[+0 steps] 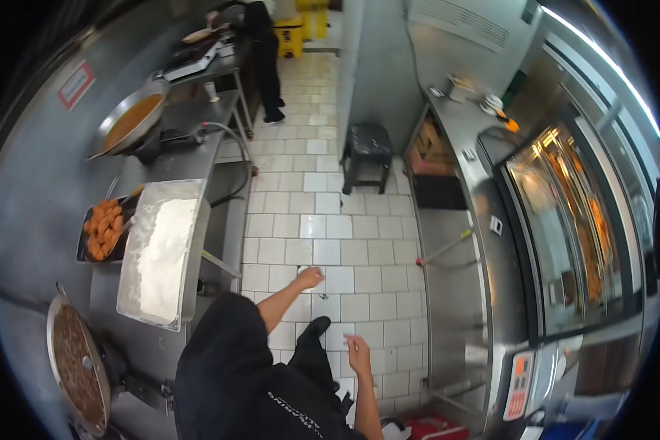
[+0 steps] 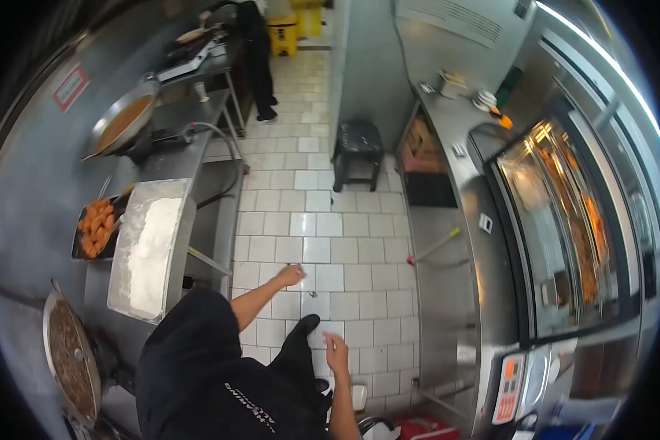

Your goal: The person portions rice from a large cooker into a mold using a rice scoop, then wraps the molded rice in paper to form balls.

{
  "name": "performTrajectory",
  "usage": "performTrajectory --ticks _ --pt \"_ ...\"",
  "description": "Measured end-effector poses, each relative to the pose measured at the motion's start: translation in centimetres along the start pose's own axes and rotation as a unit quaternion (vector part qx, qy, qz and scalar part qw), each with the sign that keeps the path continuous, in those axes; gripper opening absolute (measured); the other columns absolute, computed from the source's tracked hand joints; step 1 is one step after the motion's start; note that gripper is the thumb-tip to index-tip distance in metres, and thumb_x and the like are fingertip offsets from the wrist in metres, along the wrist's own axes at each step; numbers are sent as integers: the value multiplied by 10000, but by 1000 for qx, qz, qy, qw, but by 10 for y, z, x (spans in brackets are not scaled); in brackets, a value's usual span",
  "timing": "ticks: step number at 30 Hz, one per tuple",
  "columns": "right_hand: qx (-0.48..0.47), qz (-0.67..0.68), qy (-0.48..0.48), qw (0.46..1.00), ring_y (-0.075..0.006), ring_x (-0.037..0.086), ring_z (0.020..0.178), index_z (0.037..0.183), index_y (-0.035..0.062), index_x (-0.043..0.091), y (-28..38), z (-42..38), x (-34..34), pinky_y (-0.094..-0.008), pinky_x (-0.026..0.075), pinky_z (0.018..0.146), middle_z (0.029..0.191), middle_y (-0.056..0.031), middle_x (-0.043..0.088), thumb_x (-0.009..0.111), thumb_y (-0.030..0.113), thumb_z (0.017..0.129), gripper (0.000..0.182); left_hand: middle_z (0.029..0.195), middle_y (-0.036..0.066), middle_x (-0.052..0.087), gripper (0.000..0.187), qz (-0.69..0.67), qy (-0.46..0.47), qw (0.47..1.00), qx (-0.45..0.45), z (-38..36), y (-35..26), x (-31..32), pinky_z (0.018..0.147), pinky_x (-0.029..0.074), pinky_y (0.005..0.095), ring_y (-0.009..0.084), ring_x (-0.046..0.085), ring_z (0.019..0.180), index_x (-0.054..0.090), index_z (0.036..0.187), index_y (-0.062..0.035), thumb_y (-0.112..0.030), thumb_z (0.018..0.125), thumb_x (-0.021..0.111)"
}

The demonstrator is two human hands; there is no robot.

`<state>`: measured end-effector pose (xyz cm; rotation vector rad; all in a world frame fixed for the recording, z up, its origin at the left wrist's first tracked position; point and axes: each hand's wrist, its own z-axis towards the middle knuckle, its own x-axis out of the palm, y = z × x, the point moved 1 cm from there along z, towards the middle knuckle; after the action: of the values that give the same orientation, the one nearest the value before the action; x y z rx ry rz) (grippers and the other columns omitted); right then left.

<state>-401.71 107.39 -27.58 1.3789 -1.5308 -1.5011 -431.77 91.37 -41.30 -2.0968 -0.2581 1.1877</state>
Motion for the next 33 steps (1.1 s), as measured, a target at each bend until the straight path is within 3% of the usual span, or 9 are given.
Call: performTrajectory --ticks 6,9,13,16,19,21,23,27,33 --pt "-51 -253 177 950 -245 683 781 863 58 740 -196 -134 -23 -384 515 714 819 -153 711 571 350 942 347 989 158 698 374 -37 99 983 150 0 -131 36 816 517 451 348 658 947 652 991 -77 -432 879 622" --pt "155 -178 81 968 -318 656 687 771 29 680 -198 -206 -25 -459 474 614 721 -192 653 454 505 978 566 950 159 695 381 -51 183 961 199 -50 -140 104 788 517 455 351 656 906 639 959 -76 -450 891 609" --pt "381 -22 -100 919 -224 695 644 846 -71 693 -149 -309 -11 -324 566 514 786 -144 720 406 533 1002 687 991 161 695 467 187 377 870 258 -156 -99 190 829 502 444 346 652 944 668 1002 -74 -520 922 556" --pt "211 -4 -126 969 -240 700 767 888 -42 671 -221 -371 22 -360 570 606 820 -152 712 510 289 959 375 1146 220 670 648 314 516 762 234 -248 -62 218 943 470 444 348 622 1086 659 1178 5 -574 920 529" --pt "169 261 -246 918 -177 652 896 1070 19 647 -312 -456 93 -377 550 713 935 -120 695 659 204 866 276 1181 200 668 716 55 576 811 87 -299 19 285 1017 430 447 359 594 1159 644 1210 13 -621 922 477" --pt "190 49 -268 943 -189 656 921 1126 56 642 -325 -511 124 -401 565 738 1023 -112 682 664 210 875 296 1211 192 652 758 92 514 847 94 -328 9 270 1035 416 413 304 561 1213 595 1255 55 -623 949 450" --pt "328 434 -405 735 -222 683 758 1135 52 603 -274 -560 132 -366 533 595 942 -82 694 634 160 875 283 1292 186 608 789 293 480 823 79 -338 21 284 1037 411 404 278 520 1262 546 1306 63 -634 950 442" --pt "364 409 -543 637 -194 684 816 1152 65 572 -293 -668 160 -351 526 583 930 -100 690 565 188 944 242 1314 164 580 800 371 575 718 124 -402 -30 322 1032 408 403 271 504 1267 522 1325 32 -663 940 427" --pt "345 450 -763 311 -178 661 725 1092 51 578 -311 -823 209 -319 496 554 926 -110 687 566 215 949 218 1347 131 540 818 502 712 452 193 -564 -113 495 1024 404 400 260 481 1275 484 1354 -14 -706 925 405"
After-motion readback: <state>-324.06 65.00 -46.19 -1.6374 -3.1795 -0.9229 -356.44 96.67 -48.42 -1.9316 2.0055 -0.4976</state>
